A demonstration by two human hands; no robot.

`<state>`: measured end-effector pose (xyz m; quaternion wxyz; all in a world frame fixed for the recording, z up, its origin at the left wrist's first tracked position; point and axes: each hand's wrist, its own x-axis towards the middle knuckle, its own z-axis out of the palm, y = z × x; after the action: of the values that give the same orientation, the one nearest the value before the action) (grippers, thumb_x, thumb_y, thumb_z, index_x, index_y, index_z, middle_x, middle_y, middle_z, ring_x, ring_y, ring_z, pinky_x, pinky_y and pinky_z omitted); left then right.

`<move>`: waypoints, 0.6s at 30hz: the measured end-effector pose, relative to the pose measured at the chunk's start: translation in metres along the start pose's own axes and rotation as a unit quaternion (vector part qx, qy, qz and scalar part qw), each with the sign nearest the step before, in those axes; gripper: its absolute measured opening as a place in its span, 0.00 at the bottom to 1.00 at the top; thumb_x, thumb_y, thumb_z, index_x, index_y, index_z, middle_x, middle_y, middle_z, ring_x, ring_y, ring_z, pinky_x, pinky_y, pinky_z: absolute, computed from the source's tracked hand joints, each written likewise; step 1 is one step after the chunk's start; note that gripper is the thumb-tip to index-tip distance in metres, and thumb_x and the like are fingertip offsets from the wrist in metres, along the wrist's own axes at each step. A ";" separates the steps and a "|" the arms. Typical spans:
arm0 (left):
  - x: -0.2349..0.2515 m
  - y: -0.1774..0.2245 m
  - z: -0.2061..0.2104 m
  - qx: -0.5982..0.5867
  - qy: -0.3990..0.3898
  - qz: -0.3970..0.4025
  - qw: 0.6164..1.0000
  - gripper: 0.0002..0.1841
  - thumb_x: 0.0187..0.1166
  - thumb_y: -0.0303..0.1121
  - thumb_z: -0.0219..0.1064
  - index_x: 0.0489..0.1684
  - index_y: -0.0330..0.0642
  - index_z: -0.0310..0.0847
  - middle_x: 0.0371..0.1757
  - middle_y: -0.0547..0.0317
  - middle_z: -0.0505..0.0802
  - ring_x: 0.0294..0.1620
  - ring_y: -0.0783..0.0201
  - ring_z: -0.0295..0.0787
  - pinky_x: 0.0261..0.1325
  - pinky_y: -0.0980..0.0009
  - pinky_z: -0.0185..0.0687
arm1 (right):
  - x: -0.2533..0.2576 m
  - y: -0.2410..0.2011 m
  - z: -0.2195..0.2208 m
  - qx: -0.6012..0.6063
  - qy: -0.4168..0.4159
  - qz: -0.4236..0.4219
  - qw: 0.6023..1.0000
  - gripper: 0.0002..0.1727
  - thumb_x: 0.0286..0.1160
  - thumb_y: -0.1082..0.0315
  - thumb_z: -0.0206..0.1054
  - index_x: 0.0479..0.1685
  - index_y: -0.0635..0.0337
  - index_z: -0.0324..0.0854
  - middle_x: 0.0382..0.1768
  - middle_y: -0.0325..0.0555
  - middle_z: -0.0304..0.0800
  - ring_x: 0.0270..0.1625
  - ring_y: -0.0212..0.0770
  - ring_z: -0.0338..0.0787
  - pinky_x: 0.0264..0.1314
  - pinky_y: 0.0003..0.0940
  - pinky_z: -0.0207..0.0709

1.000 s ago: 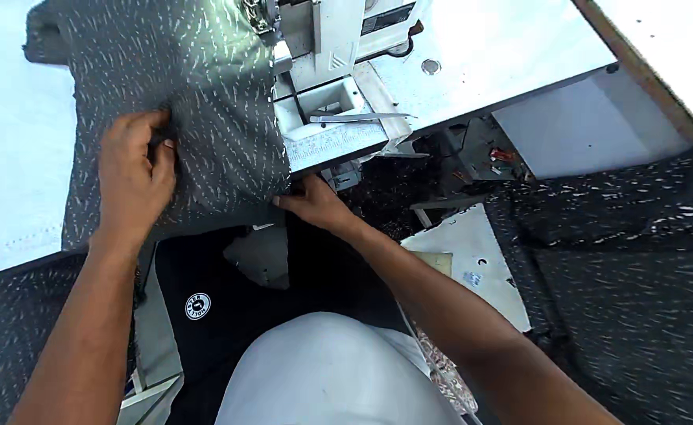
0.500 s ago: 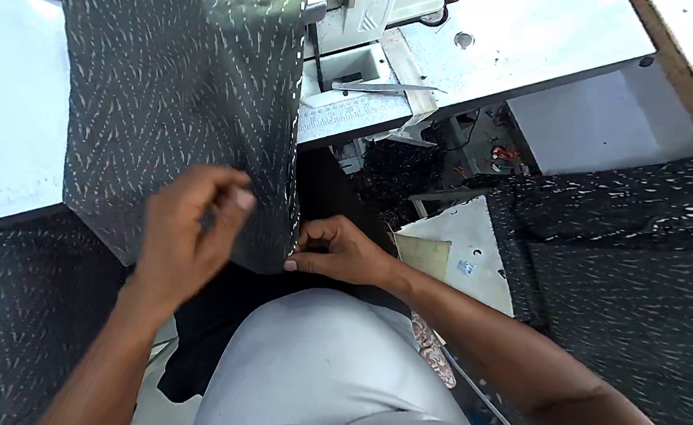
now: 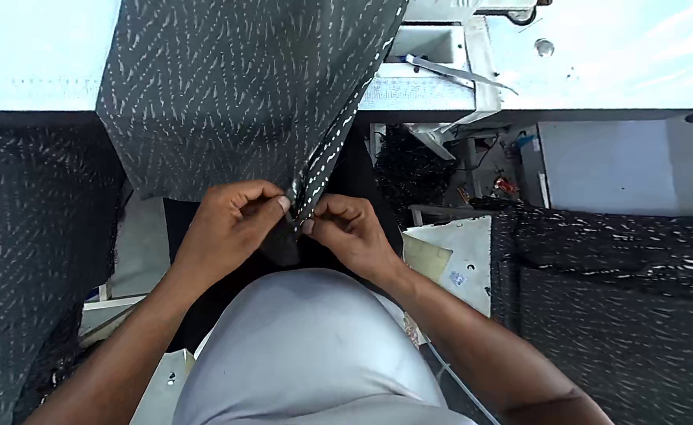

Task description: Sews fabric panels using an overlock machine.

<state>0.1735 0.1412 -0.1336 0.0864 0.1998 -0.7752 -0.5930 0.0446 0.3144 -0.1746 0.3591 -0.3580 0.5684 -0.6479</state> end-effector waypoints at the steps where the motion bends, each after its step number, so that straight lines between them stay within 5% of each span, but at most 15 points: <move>1: 0.001 -0.002 0.000 -0.057 0.009 -0.031 0.998 0.07 0.84 0.30 0.64 0.44 0.40 0.88 0.37 0.59 0.94 0.36 0.65 0.94 0.42 0.66 0.95 | 0.000 0.003 0.000 0.024 0.006 0.017 1.000 0.06 0.77 0.74 0.61 0.34 0.62 0.82 0.26 0.37 0.83 0.27 0.27 0.81 0.30 0.23 0.76; 3: 0.001 -0.005 0.002 -0.094 0.019 -0.057 0.994 0.07 0.84 0.28 0.62 0.45 0.38 0.86 0.38 0.56 0.93 0.38 0.62 0.93 0.44 0.62 0.95 | 0.002 0.010 0.000 0.103 0.008 0.087 0.991 0.11 0.83 0.61 0.57 0.46 0.57 0.79 0.37 0.39 0.86 0.37 0.31 0.86 0.41 0.31 0.83; 6: 0.002 -0.005 0.010 0.026 0.014 -0.033 0.999 0.06 0.79 0.31 0.64 0.41 0.46 0.88 0.35 0.66 0.92 0.33 0.71 0.89 0.32 0.73 0.87 | 0.015 0.015 0.007 0.171 0.022 0.168 0.971 0.28 0.81 0.41 0.63 0.64 0.56 0.77 0.47 0.42 0.91 0.47 0.35 0.92 0.51 0.35 0.89; 9: 0.006 -0.005 0.005 0.120 0.054 -0.006 0.991 0.05 0.80 0.31 0.64 0.43 0.46 0.87 0.35 0.67 0.92 0.31 0.76 0.88 0.30 0.76 0.86 | 0.022 0.015 0.011 0.161 0.050 0.186 0.968 0.14 0.84 0.62 0.66 0.57 0.64 0.81 0.43 0.47 0.92 0.44 0.37 0.92 0.51 0.38 0.89; 12: 0.017 -0.009 -0.032 0.057 0.121 -0.016 0.991 0.11 0.83 0.27 0.56 0.54 0.38 0.83 0.41 0.62 0.89 0.35 0.72 0.84 0.39 0.70 0.83 | 0.004 0.012 0.000 0.021 0.038 0.146 0.988 0.12 0.79 0.73 0.69 0.58 0.66 0.83 0.45 0.47 0.94 0.46 0.37 0.94 0.54 0.35 0.91; 15: 0.038 -0.018 -0.060 -0.023 0.091 -0.028 0.995 0.15 0.87 0.33 0.53 0.60 0.41 0.84 0.50 0.63 0.91 0.50 0.71 0.88 0.56 0.66 0.87 | -0.012 0.012 0.003 -0.228 0.048 0.040 0.972 0.14 0.76 0.71 0.71 0.58 0.62 0.80 0.37 0.40 0.94 0.36 0.32 0.93 0.41 0.31 0.91; 18: 0.037 -0.014 -0.051 0.015 -0.054 -0.025 0.998 0.10 0.86 0.36 0.62 0.52 0.42 0.86 0.39 0.64 0.91 0.38 0.72 0.86 0.44 0.70 0.85 | -0.015 -0.010 0.016 -0.396 0.048 -0.148 0.905 0.23 0.77 0.66 0.72 0.68 0.64 0.73 0.30 0.42 0.89 0.31 0.35 0.89 0.35 0.33 0.88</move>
<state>0.1614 0.0778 -0.1367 0.0265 0.1880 -0.7823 -0.5933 0.0654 0.3209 -0.1639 0.0601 -0.5197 0.7350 -0.4314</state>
